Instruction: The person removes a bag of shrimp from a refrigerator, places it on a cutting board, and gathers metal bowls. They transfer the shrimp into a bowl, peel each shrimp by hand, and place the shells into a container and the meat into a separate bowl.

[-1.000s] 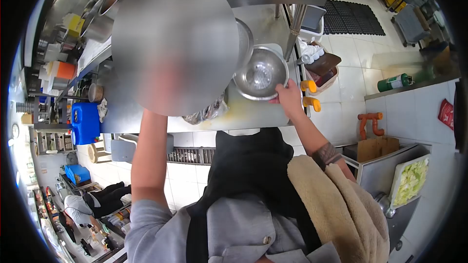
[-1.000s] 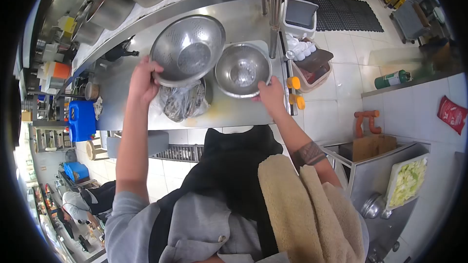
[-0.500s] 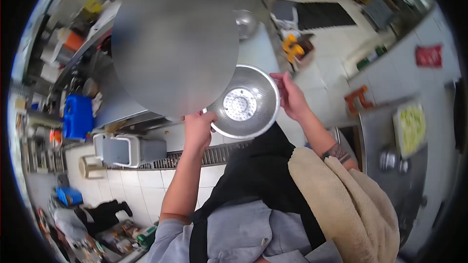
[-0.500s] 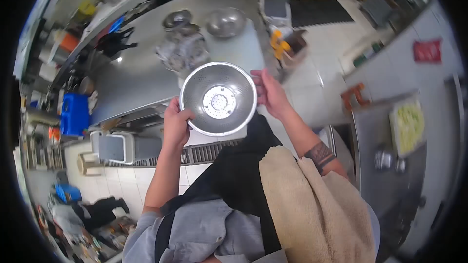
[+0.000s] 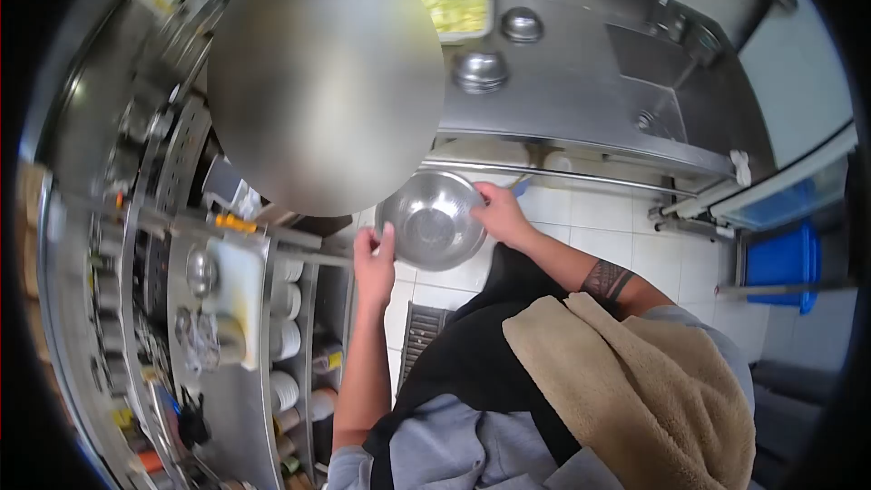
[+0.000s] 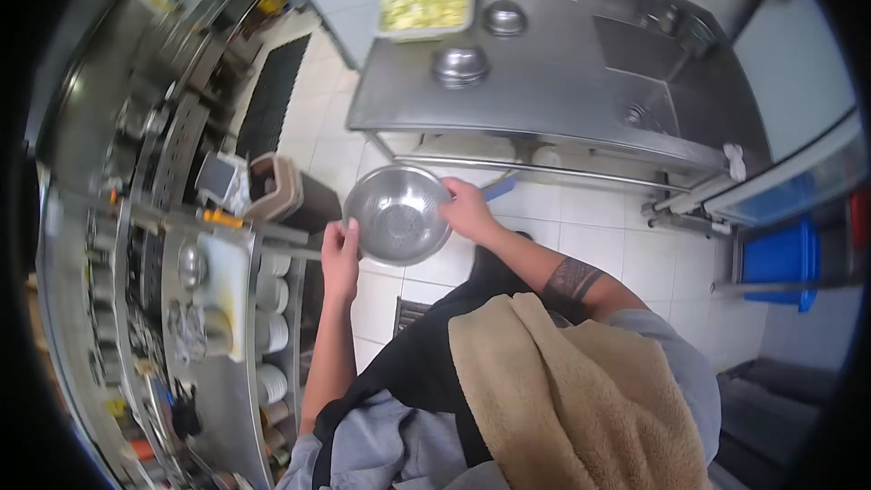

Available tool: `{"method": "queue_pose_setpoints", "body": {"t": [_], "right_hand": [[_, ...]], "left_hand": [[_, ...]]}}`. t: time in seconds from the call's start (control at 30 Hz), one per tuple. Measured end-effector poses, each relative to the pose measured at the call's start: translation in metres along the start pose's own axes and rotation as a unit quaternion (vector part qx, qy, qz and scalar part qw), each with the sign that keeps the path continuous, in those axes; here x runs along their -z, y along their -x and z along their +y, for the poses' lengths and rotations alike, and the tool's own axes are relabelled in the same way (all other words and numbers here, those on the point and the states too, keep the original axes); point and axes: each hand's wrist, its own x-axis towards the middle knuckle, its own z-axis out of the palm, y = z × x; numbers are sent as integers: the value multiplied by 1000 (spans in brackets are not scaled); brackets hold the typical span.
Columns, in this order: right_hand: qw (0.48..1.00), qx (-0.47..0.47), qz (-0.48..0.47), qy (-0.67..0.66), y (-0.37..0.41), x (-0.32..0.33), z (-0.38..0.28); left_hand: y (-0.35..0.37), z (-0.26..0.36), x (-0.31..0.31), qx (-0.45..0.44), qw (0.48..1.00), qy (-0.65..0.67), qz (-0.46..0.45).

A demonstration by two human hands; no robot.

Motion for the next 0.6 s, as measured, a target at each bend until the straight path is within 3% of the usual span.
{"method": "queue_pose_setpoints", "body": {"t": [0.17,0.2,0.23,0.27,0.3,0.37,0.4,0.43,0.53,0.6], "right_hand": [[974,-55,161,-146,-33,203,37],[972,-55,173,-149,-41,246,44],[945,-94,186,-252,-46,286,50],[907,-133,194,-350,-47,322,55],[905,-138,197,-351,-47,355,59],[836,-221,214,-454,-52,414,64],[787,-202,143,-566,-63,441,113],[781,-204,154,-569,-55,456,91],[728,-154,100,-661,-70,485,148],[733,-139,54,-664,-69,489,152]], "left_hand": [[-45,126,-231,33,977,173,-119],[-59,141,-281,-8,982,108,-154],[-71,153,-332,-47,981,43,-185],[-81,166,-390,-121,978,1,-171],[-86,178,-449,-194,968,-39,-154],[-68,225,-540,-335,924,-143,-116],[-54,244,-574,-325,919,-179,-131],[-43,260,-605,-314,913,-215,-143],[-27,277,-661,-292,885,-319,-175],[-22,271,-679,-332,845,-368,-201]]}}
